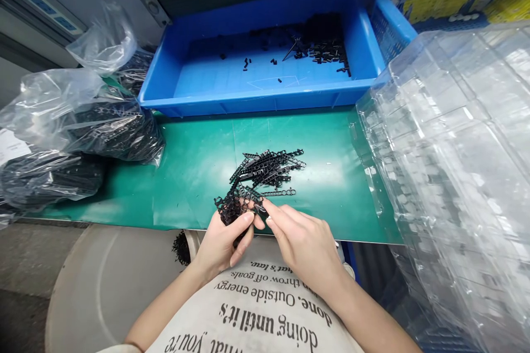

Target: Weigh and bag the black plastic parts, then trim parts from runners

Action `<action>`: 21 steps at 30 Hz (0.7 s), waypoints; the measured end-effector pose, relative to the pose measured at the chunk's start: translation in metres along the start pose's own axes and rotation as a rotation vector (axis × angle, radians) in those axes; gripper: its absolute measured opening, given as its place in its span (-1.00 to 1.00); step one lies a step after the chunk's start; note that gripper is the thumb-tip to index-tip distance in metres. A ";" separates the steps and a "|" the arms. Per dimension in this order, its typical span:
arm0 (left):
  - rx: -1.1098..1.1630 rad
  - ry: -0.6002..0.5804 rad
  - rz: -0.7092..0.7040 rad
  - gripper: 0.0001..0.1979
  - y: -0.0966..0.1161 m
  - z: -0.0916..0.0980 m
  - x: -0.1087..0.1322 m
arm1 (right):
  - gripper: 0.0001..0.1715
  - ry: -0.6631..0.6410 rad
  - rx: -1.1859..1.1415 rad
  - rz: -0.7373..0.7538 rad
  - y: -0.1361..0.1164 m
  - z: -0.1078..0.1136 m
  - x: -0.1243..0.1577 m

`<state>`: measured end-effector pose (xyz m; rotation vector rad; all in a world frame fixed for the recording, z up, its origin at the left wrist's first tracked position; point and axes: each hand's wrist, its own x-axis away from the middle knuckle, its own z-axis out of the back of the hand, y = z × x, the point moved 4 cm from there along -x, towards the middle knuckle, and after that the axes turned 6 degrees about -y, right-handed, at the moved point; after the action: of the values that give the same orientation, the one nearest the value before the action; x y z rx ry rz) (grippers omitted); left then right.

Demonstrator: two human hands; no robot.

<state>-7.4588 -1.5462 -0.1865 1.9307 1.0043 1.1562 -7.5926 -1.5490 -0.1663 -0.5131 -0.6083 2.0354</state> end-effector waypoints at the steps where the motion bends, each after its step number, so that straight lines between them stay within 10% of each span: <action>1: 0.005 0.004 -0.012 -0.76 0.001 0.000 0.000 | -0.59 -0.015 -0.014 0.014 0.000 0.000 0.000; 21: 0.041 0.021 -0.008 -0.67 -0.009 0.002 -0.003 | -0.58 -0.035 -0.022 0.021 0.007 -0.008 -0.004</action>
<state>-7.4599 -1.5448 -0.1962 1.9485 1.0533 1.1622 -7.5907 -1.5538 -0.1762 -0.4990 -0.6491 2.0635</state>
